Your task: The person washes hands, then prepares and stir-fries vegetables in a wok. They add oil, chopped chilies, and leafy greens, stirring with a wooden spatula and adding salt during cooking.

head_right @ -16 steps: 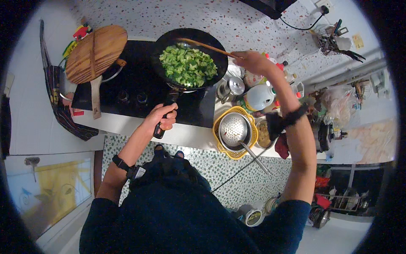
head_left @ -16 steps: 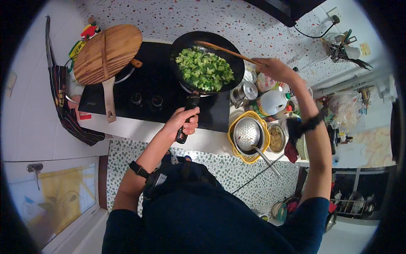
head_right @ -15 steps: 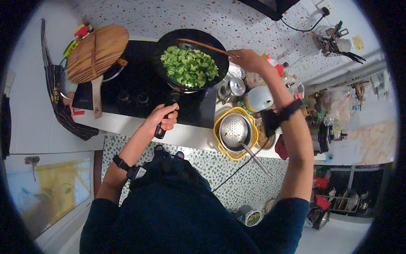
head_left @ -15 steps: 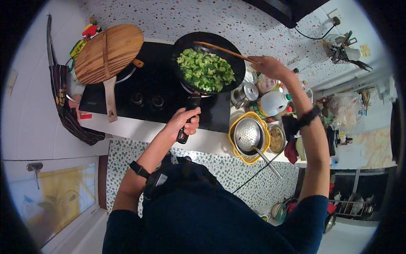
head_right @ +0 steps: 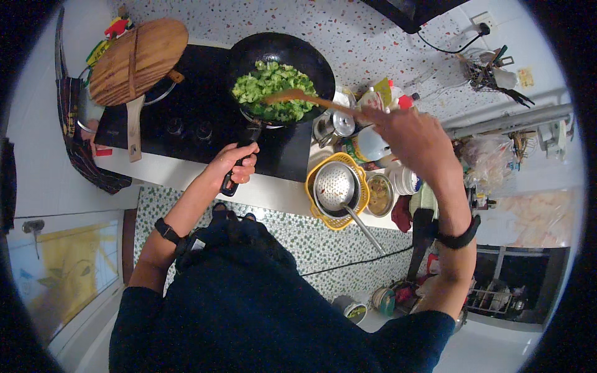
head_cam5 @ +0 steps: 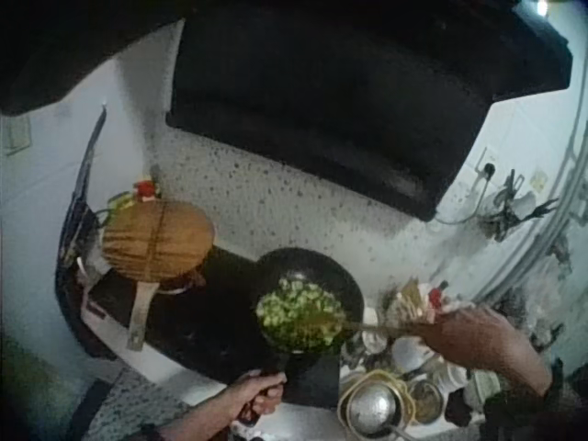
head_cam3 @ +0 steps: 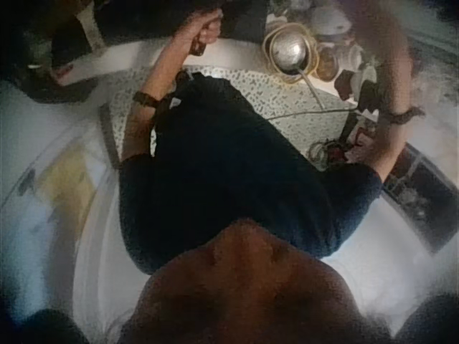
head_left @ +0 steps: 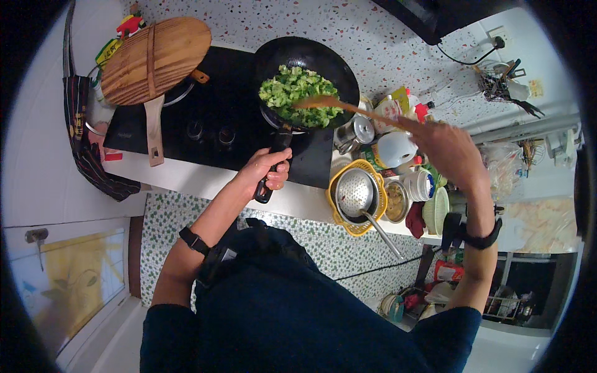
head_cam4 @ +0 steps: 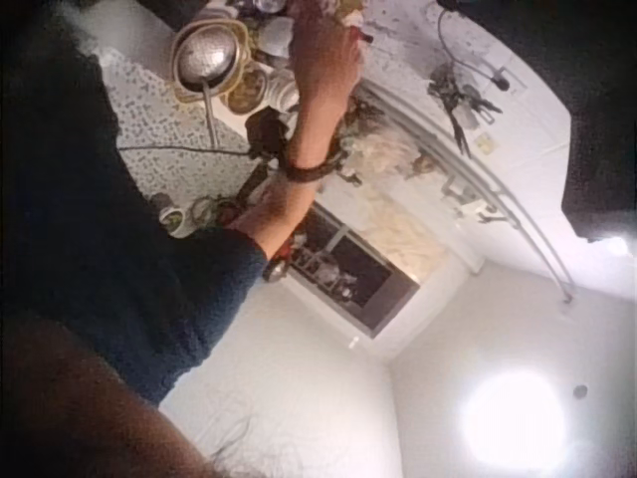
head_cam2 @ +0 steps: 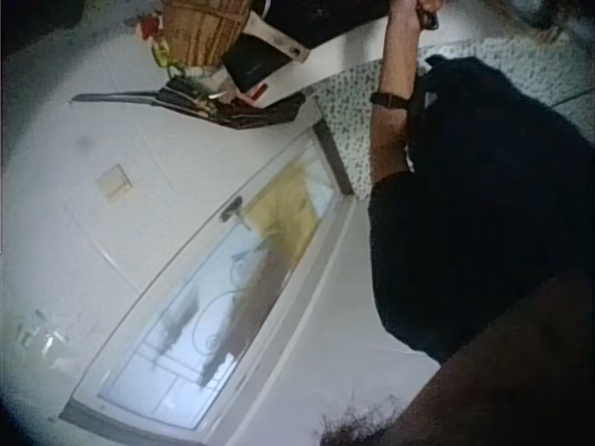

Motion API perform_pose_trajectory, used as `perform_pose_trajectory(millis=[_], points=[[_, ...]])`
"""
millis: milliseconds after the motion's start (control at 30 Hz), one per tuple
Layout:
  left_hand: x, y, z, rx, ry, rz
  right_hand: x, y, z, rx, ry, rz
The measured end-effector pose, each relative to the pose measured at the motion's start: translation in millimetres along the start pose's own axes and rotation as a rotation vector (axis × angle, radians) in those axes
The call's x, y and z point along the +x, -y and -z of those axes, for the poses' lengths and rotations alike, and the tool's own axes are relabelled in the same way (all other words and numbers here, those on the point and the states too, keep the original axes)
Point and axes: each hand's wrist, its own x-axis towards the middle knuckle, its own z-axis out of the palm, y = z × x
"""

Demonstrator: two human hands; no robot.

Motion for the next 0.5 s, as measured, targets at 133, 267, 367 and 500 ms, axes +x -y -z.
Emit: perform_pose_trajectory(millis=[133,267,367,500], points=[[-1,0,-2,0.018,-0.014,-0.005,4,17,-15,-0.091,0.094,-0.040],[0,1,-2,-0.003,-0.009,-0.010,41,10,-51,-0.081,-0.053,-0.057],[1,1,-2,-0.017,-0.028,0.013,42,-17,-62,0.171,-0.011,-0.078],[-1,1,-6,0.010,-0.019,0.035,5,-60,-78,0.622,-0.043,-0.039]])
